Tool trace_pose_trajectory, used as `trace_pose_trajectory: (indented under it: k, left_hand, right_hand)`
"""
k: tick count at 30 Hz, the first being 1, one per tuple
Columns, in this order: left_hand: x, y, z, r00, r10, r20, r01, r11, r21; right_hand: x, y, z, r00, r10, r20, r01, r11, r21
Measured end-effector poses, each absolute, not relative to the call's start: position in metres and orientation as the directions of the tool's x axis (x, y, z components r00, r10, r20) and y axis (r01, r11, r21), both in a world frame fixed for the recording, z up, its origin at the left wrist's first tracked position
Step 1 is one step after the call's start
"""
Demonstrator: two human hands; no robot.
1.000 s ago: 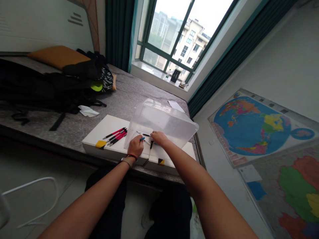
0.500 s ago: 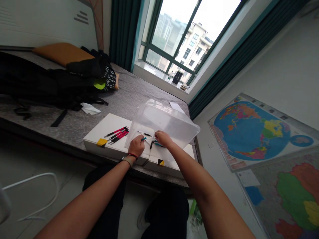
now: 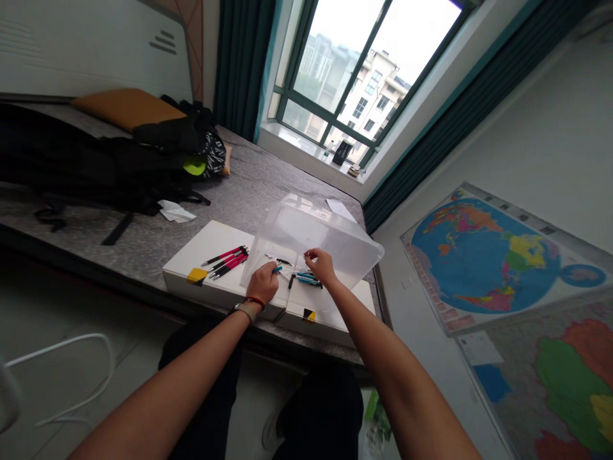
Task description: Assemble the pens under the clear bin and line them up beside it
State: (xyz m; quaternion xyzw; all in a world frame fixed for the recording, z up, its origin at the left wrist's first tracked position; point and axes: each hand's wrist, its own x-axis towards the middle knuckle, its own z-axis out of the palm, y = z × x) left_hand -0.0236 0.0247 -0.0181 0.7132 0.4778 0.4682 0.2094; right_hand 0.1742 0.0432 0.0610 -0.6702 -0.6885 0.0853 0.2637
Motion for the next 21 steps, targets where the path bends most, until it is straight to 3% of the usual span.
trace_pose_trajectory:
  k: [5,13,18,21]
  left_hand:
    - [-0.024,0.024,-0.018,0.106,0.874,0.474,0.486,-0.461,0.742]
    - [-0.023,0.023,-0.017,0.1,0.876,0.472,0.492,-0.456,0.742]
    - [-0.022,0.023,-0.015,0.095,0.874,0.477,0.493,-0.458,0.74]
    - [-0.022,0.023,-0.014,0.101,0.88,0.463,0.509,-0.446,0.736]
  right_hand:
    - [0.168,0.043,0.069,0.136,0.927,0.35,0.835,0.083,-0.544]
    - [0.173,0.044,0.079,0.213,0.895,0.393,0.826,0.05,-0.562]
    - [0.178,0.029,0.056,0.196,0.953,0.23,0.776,-0.008,-0.63]
    - [0.176,0.01,0.04,0.119,0.98,0.161,0.802,0.0,-0.597]
